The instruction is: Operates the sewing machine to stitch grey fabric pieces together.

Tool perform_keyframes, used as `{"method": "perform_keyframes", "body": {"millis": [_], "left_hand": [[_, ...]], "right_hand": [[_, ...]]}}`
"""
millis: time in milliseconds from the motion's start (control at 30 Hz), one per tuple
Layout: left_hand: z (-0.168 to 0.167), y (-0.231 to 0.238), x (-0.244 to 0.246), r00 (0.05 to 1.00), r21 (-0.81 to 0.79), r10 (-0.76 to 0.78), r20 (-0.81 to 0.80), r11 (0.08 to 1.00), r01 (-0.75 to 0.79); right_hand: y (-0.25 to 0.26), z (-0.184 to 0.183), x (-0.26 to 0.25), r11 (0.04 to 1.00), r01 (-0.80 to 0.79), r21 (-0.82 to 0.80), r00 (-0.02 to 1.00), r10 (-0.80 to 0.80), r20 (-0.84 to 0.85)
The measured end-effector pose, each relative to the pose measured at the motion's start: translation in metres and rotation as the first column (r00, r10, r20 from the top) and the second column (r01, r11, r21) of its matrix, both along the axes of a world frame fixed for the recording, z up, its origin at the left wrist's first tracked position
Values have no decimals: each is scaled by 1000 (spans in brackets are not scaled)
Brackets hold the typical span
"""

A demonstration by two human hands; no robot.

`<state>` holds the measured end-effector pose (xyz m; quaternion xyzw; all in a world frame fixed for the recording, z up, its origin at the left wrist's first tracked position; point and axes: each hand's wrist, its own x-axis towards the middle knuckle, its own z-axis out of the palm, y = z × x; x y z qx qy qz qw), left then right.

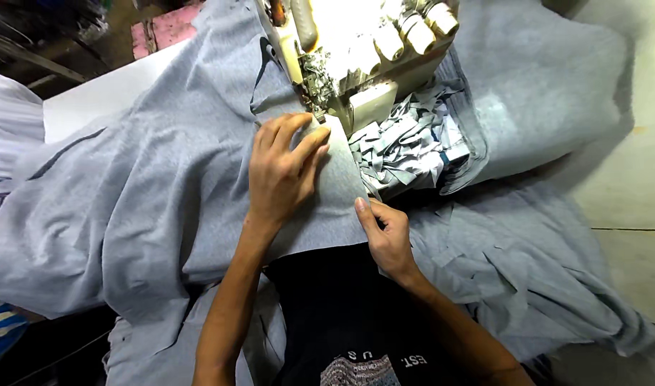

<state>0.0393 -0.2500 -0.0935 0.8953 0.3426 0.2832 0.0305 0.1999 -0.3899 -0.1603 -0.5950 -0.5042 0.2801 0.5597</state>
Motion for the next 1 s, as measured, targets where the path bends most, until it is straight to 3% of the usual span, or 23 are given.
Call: {"method": "perform_keyframes", "body": {"millis": [200,1000], "left_hand": [[-20,-1,-16,996,-31,34,-87,999,-36],[-13,12,-13,987,-44,105,-118,993,-111]], "right_hand": [[3,-4,-1,1000,-17,-9,1000,17,8],[29,-4,-1,999,-12,42,999,10,45]]}}
